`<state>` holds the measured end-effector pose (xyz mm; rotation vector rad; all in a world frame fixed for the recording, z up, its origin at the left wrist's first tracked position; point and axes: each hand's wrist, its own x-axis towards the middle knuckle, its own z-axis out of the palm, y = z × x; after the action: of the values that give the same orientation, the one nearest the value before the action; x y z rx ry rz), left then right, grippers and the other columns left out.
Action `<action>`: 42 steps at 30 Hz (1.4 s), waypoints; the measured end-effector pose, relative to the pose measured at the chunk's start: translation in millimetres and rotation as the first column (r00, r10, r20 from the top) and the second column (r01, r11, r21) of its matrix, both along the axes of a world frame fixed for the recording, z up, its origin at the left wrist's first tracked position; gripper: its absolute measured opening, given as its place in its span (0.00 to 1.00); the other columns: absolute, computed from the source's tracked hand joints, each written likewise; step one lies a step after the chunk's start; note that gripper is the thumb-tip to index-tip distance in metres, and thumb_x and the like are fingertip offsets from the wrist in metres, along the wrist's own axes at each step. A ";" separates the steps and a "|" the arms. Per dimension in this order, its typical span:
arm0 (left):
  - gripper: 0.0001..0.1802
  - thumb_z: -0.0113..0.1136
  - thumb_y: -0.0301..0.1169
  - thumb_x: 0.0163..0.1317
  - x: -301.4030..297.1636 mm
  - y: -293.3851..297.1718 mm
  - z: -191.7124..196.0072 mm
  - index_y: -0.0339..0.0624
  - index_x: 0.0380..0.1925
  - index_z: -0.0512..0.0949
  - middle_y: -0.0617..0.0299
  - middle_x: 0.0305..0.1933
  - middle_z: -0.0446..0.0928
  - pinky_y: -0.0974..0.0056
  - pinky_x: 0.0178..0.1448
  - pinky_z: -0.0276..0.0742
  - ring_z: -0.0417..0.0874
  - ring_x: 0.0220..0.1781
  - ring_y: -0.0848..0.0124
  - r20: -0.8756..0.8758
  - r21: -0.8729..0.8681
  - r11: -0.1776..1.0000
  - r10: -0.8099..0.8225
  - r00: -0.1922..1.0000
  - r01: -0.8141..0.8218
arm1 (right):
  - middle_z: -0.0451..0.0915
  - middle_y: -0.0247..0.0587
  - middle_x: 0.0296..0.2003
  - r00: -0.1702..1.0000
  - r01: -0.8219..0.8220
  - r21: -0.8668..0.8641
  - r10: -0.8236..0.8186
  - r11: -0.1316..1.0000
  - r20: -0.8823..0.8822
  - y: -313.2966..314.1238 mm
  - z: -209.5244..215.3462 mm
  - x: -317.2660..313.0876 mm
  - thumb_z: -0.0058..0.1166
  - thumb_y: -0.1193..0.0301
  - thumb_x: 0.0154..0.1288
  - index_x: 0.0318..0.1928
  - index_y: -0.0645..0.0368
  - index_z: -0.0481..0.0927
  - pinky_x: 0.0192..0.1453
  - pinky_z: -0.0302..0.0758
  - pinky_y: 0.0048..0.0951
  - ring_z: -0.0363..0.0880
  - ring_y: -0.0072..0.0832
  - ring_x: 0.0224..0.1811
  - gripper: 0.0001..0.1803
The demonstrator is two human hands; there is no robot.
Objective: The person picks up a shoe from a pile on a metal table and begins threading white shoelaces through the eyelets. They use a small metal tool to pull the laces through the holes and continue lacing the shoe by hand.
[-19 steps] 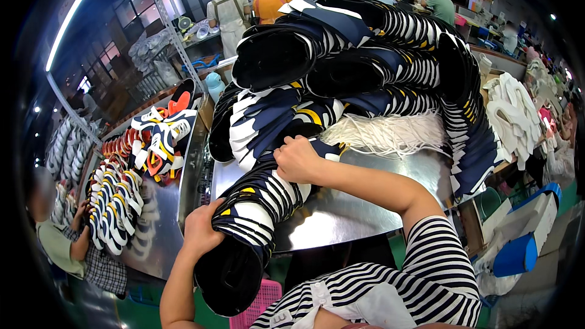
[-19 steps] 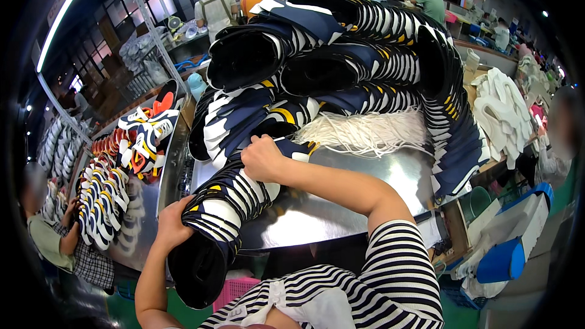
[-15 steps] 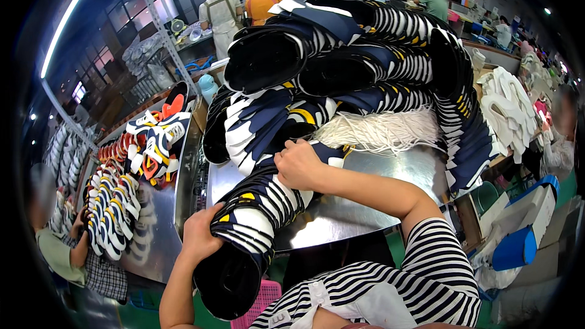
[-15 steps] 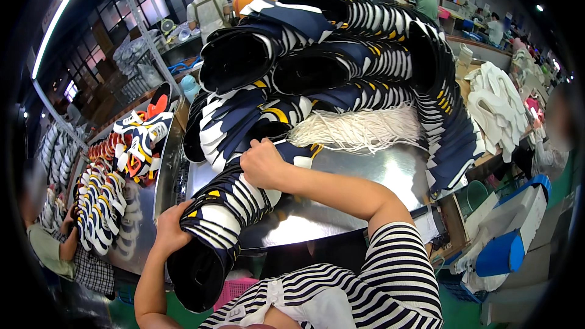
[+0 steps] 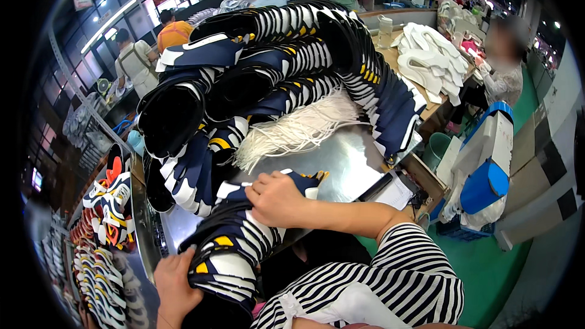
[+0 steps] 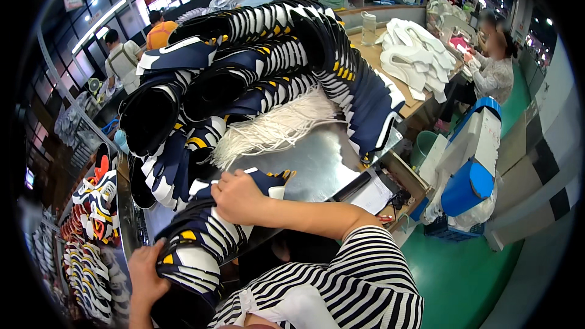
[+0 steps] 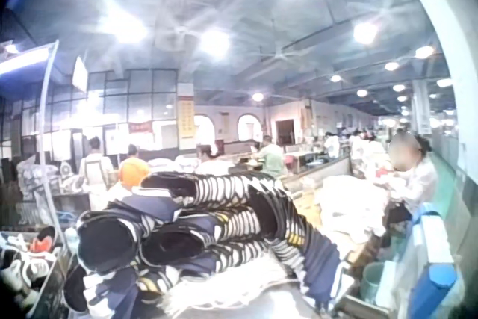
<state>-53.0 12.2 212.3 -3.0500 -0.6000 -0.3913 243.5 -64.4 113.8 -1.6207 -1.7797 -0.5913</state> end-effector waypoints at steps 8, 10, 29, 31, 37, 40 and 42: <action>0.36 0.64 0.24 0.30 139.1 4.7 102.2 0.42 0.51 0.77 0.55 0.38 0.77 0.54 0.47 0.72 0.77 0.42 0.56 -0.294 0.367 0.822 -0.341 0.893 0.435 | 0.84 0.39 0.34 0.902 0.384 0.278 -0.293 0.881 -0.317 -57.6 5.6 61.1 0.60 0.67 0.48 0.42 0.59 0.83 0.37 0.75 0.37 0.80 0.37 0.33 0.18; 0.33 0.65 0.24 0.35 195.6 2.6 127.2 0.44 0.50 0.75 0.57 0.37 0.75 0.55 0.48 0.72 0.77 0.42 0.58 -0.390 0.451 0.667 -0.450 0.803 0.593 | 0.85 0.42 0.35 0.833 0.500 0.346 -0.331 0.794 -0.444 -64.6 -1.8 83.5 0.60 0.70 0.50 0.43 0.60 0.83 0.40 0.77 0.38 0.80 0.39 0.35 0.17; 0.20 0.56 0.29 0.60 593.7 120.6 63.6 0.61 0.50 0.65 0.61 0.61 0.73 0.50 0.72 0.67 0.71 0.69 0.63 -0.569 0.670 -0.282 -0.789 0.230 0.687 | 0.66 0.51 0.66 0.594 0.783 0.158 -0.649 0.601 -0.476 -68.6 -72.6 190.8 0.70 0.62 0.52 0.63 0.53 0.74 0.64 0.63 0.49 0.65 0.49 0.60 0.36; 0.22 0.57 0.27 0.59 584.3 137.1 52.1 0.61 0.51 0.64 0.62 0.61 0.73 0.49 0.72 0.67 0.72 0.69 0.63 -0.492 0.714 -0.215 -0.832 0.259 0.667 | 0.65 0.52 0.66 0.604 0.778 0.161 -0.653 0.607 -0.457 -62.3 -73.7 188.8 0.69 0.60 0.53 0.63 0.53 0.74 0.65 0.63 0.49 0.65 0.49 0.60 0.36; 0.29 0.56 0.29 0.59 548.2 152.0 3.3 0.62 0.60 0.63 0.63 0.75 0.60 0.46 0.80 0.53 0.58 0.79 0.66 -0.390 0.761 -0.024 -0.816 0.427 0.648 | 0.62 0.53 0.69 0.584 0.785 0.039 -0.717 0.618 -0.380 -52.4 -77.2 182.1 0.64 0.60 0.61 0.68 0.53 0.70 0.71 0.56 0.51 0.60 0.51 0.68 0.35; 0.28 0.53 0.29 0.60 534.8 141.1 3.7 0.62 0.62 0.68 0.64 0.73 0.64 0.46 0.80 0.51 0.59 0.78 0.66 -0.236 0.793 0.036 -0.902 0.361 0.609 | 0.61 0.55 0.70 0.608 0.764 0.008 -0.716 0.645 -0.343 -57.3 -65.3 176.9 0.59 0.58 0.67 0.69 0.55 0.68 0.71 0.57 0.51 0.60 0.53 0.68 0.34; 0.27 0.52 0.29 0.59 507.3 129.2 -5.9 0.60 0.61 0.70 0.62 0.72 0.66 0.45 0.79 0.52 0.61 0.77 0.63 -0.114 0.753 0.165 -0.920 0.374 0.637 | 0.60 0.55 0.71 0.609 0.760 -0.041 -0.733 0.649 -0.303 -60.3 -61.7 174.1 0.54 0.57 0.70 0.70 0.55 0.67 0.70 0.58 0.53 0.60 0.53 0.68 0.32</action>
<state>454.2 141.4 206.3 -2.1481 1.1262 -0.9473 417.6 -124.6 52.1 -2.2407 -0.7658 -0.7275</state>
